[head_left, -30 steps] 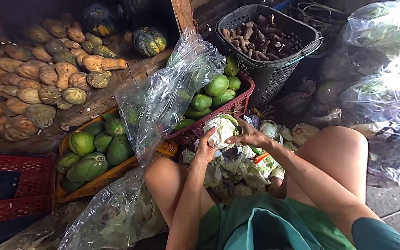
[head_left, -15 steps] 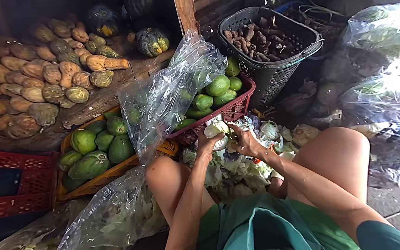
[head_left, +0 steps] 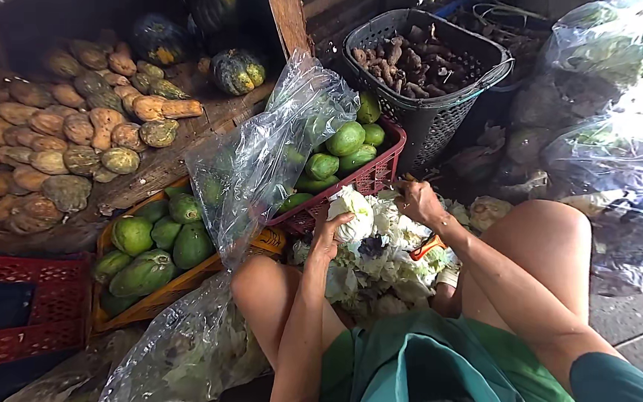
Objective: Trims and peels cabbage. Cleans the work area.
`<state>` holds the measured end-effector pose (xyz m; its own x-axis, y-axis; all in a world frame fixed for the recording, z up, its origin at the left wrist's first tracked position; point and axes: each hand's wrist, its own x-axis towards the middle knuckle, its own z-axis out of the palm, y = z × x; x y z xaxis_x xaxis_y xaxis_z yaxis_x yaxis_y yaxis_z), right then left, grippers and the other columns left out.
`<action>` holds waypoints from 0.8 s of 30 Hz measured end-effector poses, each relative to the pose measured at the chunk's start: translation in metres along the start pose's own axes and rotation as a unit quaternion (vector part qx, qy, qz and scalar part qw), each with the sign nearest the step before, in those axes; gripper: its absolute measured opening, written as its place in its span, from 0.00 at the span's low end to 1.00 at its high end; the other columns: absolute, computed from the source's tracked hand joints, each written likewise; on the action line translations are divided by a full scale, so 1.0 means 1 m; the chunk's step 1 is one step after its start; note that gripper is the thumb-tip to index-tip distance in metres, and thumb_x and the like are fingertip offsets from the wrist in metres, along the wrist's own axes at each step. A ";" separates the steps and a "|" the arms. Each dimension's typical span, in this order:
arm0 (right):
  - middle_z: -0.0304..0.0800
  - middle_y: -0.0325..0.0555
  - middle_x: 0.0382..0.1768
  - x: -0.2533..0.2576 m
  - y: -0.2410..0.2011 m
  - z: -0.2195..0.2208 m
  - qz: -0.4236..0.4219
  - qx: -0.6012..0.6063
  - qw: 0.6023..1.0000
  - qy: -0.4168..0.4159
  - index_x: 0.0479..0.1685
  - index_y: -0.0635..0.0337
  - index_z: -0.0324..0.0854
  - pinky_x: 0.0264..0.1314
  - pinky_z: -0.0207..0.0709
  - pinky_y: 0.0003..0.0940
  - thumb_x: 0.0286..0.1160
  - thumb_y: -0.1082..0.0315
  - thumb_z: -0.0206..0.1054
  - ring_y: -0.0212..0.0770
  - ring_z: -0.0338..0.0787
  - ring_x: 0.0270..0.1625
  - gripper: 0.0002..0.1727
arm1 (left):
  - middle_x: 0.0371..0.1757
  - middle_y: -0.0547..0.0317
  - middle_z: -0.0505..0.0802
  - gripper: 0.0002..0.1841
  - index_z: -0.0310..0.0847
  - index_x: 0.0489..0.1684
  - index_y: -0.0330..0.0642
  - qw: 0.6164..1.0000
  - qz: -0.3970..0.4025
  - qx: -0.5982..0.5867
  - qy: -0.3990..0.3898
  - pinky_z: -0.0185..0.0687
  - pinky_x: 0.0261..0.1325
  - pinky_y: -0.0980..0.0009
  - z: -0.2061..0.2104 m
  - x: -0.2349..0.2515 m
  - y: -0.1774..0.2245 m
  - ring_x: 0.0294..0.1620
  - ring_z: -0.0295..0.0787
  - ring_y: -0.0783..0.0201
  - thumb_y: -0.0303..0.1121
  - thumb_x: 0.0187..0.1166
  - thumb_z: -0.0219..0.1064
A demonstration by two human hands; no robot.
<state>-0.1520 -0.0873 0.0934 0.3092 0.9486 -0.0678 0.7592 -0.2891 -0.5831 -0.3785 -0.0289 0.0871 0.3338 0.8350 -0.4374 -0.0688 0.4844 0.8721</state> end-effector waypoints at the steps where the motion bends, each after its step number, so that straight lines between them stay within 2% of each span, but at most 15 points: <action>1: 0.90 0.71 0.40 0.003 0.006 -0.002 0.030 -0.018 0.999 0.009 0.50 0.66 0.88 0.45 0.77 0.75 0.72 0.69 0.71 0.75 0.90 0.47 0.12 | 0.58 0.43 0.85 0.33 0.63 0.82 0.43 1.000 -0.008 -0.001 -0.012 0.87 0.50 0.62 -0.001 -0.001 -0.001 0.49 0.88 0.57 0.24 0.73 0.66; 3: 0.89 0.73 0.49 0.010 0.019 -0.008 0.040 -0.029 0.999 -0.011 0.59 0.65 0.86 0.50 0.75 0.77 0.70 0.67 0.75 0.76 0.87 0.55 0.19 | 0.60 0.43 0.85 0.31 0.62 0.82 0.46 0.999 -0.036 -0.009 -0.019 0.87 0.50 0.61 -0.002 -0.002 -0.002 0.51 0.88 0.56 0.28 0.76 0.62; 4: 0.88 0.71 0.57 0.014 0.024 -0.010 0.015 -0.022 0.999 -0.039 0.68 0.62 0.83 0.56 0.75 0.76 0.66 0.63 0.80 0.74 0.86 0.61 0.28 | 0.62 0.42 0.84 0.29 0.62 0.83 0.47 0.999 -0.051 -0.012 -0.017 0.87 0.51 0.58 -0.003 -0.002 0.000 0.53 0.87 0.53 0.30 0.79 0.61; 6: 0.74 0.63 0.80 0.015 0.024 -0.006 -0.079 0.046 0.991 -0.099 0.88 0.54 0.66 0.75 0.72 0.69 0.54 0.52 0.89 0.65 0.78 0.78 0.55 | 0.62 0.40 0.85 0.27 0.64 0.81 0.46 0.998 -0.069 0.004 -0.014 0.88 0.48 0.55 -0.003 0.001 0.001 0.52 0.88 0.50 0.34 0.81 0.62; 7: 0.66 0.59 0.87 0.011 0.018 -0.002 -0.114 0.112 0.979 -0.128 0.93 0.52 0.57 0.79 0.71 0.62 0.49 0.53 0.91 0.59 0.74 0.82 0.63 | 0.61 0.39 0.86 0.28 0.64 0.81 0.45 0.997 -0.071 0.025 -0.017 0.89 0.48 0.54 -0.002 0.002 0.001 0.52 0.89 0.49 0.35 0.80 0.64; 8: 0.62 0.56 0.90 0.006 0.008 0.003 -0.138 0.185 0.960 -0.156 0.95 0.50 0.51 0.78 0.74 0.56 0.45 0.57 0.93 0.54 0.75 0.82 0.68 | 0.60 0.39 0.87 0.30 0.64 0.81 0.44 0.996 -0.067 0.052 -0.023 0.89 0.48 0.55 0.000 0.002 0.000 0.52 0.90 0.50 0.34 0.78 0.67; 10: 0.58 0.58 0.90 0.000 -0.004 0.017 -0.187 0.259 0.927 -0.199 0.95 0.52 0.52 0.78 0.74 0.52 0.44 0.62 0.92 0.52 0.74 0.83 0.67 | 0.60 0.39 0.87 0.34 0.66 0.79 0.39 0.993 -0.042 0.103 -0.043 0.89 0.52 0.56 0.002 0.002 -0.004 0.53 0.89 0.52 0.31 0.71 0.74; 12: 0.70 0.60 0.84 0.001 -0.006 0.021 -0.224 0.249 0.918 -0.211 0.83 0.59 0.71 0.82 0.70 0.49 0.50 0.63 0.89 0.51 0.75 0.82 0.50 | 0.60 0.41 0.87 0.35 0.69 0.77 0.37 0.989 -0.021 0.130 -0.065 0.88 0.56 0.57 0.003 0.001 -0.007 0.55 0.88 0.54 0.28 0.66 0.76; 13: 0.81 0.57 0.74 0.002 -0.004 0.020 -0.231 0.253 0.916 -0.209 0.74 0.61 0.79 0.77 0.76 0.44 0.51 0.64 0.88 0.45 0.82 0.73 0.42 | 0.60 0.41 0.87 0.35 0.70 0.77 0.38 0.989 -0.022 0.129 -0.071 0.88 0.56 0.57 0.003 0.000 -0.007 0.55 0.89 0.54 0.28 0.66 0.76; 15: 0.88 0.51 0.62 0.005 0.001 0.012 -0.201 0.298 0.912 -0.199 0.64 0.63 0.82 0.64 0.84 0.38 0.54 0.71 0.85 0.38 0.89 0.59 0.31 | 0.59 0.41 0.88 0.33 0.68 0.79 0.39 0.991 -0.033 0.108 -0.069 0.88 0.54 0.57 0.003 -0.002 -0.005 0.53 0.89 0.54 0.29 0.69 0.73; 17: 0.90 0.49 0.55 0.003 0.003 0.005 -0.154 0.347 0.914 -0.143 0.60 0.63 0.79 0.49 0.84 0.35 0.56 0.76 0.77 0.36 0.89 0.49 0.26 | 0.59 0.42 0.87 0.32 0.64 0.81 0.40 0.996 -0.040 0.063 -0.057 0.88 0.53 0.59 0.001 -0.005 0.000 0.52 0.89 0.56 0.30 0.74 0.68; 18: 0.88 0.47 0.50 0.001 0.001 0.003 -0.115 0.361 0.918 -0.117 0.62 0.61 0.75 0.39 0.80 0.32 0.58 0.76 0.75 0.34 0.86 0.39 0.27 | 0.57 0.43 0.87 0.32 0.62 0.81 0.40 0.998 -0.034 0.033 -0.049 0.88 0.52 0.61 0.000 -0.007 0.001 0.50 0.89 0.57 0.29 0.75 0.66; 20: 0.83 0.46 0.39 -0.006 -0.009 0.002 -0.039 0.383 0.917 -0.102 0.79 0.57 0.60 0.25 0.74 0.30 0.66 0.71 0.74 0.32 0.77 0.24 0.38 | 0.55 0.47 0.87 0.32 0.60 0.81 0.40 0.998 -0.004 -0.034 -0.046 0.89 0.48 0.64 0.002 -0.008 -0.003 0.48 0.90 0.60 0.28 0.73 0.64; 22: 0.84 0.45 0.36 -0.015 -0.019 0.015 -0.008 0.422 0.903 -0.081 0.91 0.51 0.46 0.24 0.75 0.29 0.69 0.63 0.74 0.31 0.77 0.21 0.50 | 0.56 0.47 0.85 0.35 0.56 0.82 0.41 0.995 0.020 -0.090 -0.049 0.89 0.49 0.65 0.007 -0.009 -0.009 0.49 0.89 0.61 0.27 0.71 0.63; 24: 0.85 0.48 0.43 -0.019 -0.023 0.026 -0.006 0.426 0.904 -0.041 0.86 0.58 0.56 0.34 0.82 0.33 0.66 0.59 0.79 0.34 0.84 0.30 0.47 | 0.58 0.48 0.84 0.36 0.55 0.81 0.42 0.991 0.023 -0.120 -0.049 0.88 0.52 0.63 0.010 -0.009 -0.015 0.52 0.88 0.61 0.26 0.69 0.63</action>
<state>-0.1902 -0.0955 0.0867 0.2333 0.9675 -0.0972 0.0338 -0.1080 -0.9936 -0.3708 -0.0459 0.0805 0.4143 0.8336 -0.3652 -0.3034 0.5049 0.8081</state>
